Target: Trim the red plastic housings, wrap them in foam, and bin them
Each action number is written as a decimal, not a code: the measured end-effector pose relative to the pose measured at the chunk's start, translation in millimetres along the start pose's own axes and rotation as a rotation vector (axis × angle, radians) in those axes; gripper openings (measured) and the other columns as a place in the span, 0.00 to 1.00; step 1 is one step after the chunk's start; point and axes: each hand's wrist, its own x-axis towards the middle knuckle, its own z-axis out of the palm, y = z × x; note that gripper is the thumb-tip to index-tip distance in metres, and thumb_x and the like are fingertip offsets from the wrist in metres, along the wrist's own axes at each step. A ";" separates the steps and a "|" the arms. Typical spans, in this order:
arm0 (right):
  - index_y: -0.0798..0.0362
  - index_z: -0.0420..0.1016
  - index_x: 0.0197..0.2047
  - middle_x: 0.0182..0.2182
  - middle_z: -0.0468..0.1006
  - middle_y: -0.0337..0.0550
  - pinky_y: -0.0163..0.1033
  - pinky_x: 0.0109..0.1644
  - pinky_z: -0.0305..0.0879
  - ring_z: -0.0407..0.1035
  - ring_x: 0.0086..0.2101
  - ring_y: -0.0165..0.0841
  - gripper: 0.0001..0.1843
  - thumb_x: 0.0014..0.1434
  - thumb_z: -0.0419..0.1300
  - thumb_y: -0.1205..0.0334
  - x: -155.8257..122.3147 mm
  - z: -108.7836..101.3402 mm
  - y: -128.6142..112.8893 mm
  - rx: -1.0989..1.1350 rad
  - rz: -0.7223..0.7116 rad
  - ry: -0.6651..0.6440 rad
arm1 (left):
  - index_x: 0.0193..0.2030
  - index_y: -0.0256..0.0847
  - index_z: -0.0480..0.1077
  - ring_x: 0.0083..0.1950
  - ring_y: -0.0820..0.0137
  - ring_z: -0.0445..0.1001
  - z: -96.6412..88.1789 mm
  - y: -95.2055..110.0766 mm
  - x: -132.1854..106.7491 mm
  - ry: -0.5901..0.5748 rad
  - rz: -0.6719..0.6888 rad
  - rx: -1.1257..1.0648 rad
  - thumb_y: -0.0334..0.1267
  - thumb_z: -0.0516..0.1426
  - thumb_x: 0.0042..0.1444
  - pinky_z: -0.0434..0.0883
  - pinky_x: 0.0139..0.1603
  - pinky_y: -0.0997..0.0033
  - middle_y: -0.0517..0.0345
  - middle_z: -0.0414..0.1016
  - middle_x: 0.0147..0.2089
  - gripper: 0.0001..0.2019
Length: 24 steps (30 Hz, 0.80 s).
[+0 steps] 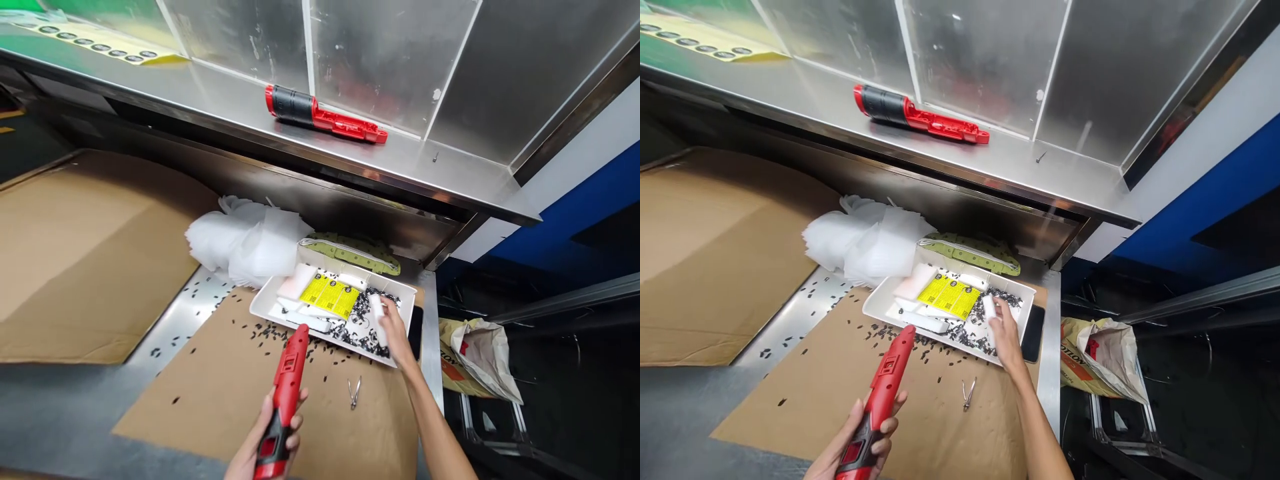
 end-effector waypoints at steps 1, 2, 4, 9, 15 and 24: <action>0.54 0.60 0.61 0.50 0.74 0.52 0.53 0.52 0.65 0.70 0.48 0.44 0.29 0.60 0.42 0.52 -7.8 -6.5 -4.9 0.104 0.010 -0.053 | 0.48 0.26 0.70 0.23 0.74 0.73 3.3 -0.6 2.2 0.006 -0.040 -0.028 0.29 0.52 0.63 0.76 0.25 0.78 0.47 0.76 0.31 0.11; 0.55 0.61 0.61 0.47 0.76 0.52 0.52 0.47 0.68 0.72 0.44 0.43 0.30 0.61 0.37 0.52 -15.7 -12.1 -10.2 0.199 0.019 -0.108 | 0.49 0.24 0.69 0.26 0.72 0.76 7.0 -1.7 3.6 0.028 -0.085 -0.057 0.28 0.51 0.63 0.78 0.28 0.76 0.44 0.76 0.32 0.12; 0.57 0.65 0.59 0.40 0.79 0.52 0.50 0.41 0.71 0.74 0.39 0.43 0.33 0.62 0.34 0.50 -31.0 -19.6 -21.5 0.356 0.031 -0.199 | 0.51 0.23 0.67 0.32 0.66 0.80 15.9 -4.4 3.1 0.102 -0.158 -0.097 0.28 0.49 0.65 0.81 0.33 0.69 0.40 0.77 0.34 0.13; 0.52 0.63 0.63 0.47 0.76 0.52 0.45 0.41 0.72 0.73 0.39 0.39 0.32 0.64 0.43 0.43 -67.4 -19.4 -44.8 0.522 -0.019 -0.283 | 0.46 0.28 0.71 0.29 0.66 0.80 33.2 -11.5 -13.9 -0.002 -0.261 -0.070 0.34 0.52 0.64 0.79 0.26 0.73 0.46 0.79 0.34 0.11; 0.40 0.64 0.63 0.55 0.61 0.49 0.50 0.56 0.65 0.64 0.53 0.41 0.24 0.66 0.48 0.47 -101.2 -3.7 -58.7 -0.106 -0.440 -0.115 | 0.38 0.34 0.73 0.20 0.74 0.71 27.8 -26.6 -28.2 -0.175 -0.164 0.153 0.48 0.55 0.60 0.71 0.20 0.80 0.56 0.74 0.24 0.17; 0.43 0.68 0.60 0.52 0.61 0.50 0.43 0.43 0.71 0.66 0.45 0.37 0.22 0.64 0.53 0.64 -119.9 7.3 -67.6 -0.307 -0.762 -0.055 | 0.65 0.44 0.58 0.13 0.74 0.62 16.8 -30.5 -40.7 -0.198 0.060 0.361 0.68 0.51 0.51 0.61 0.13 0.79 0.63 0.67 0.15 0.41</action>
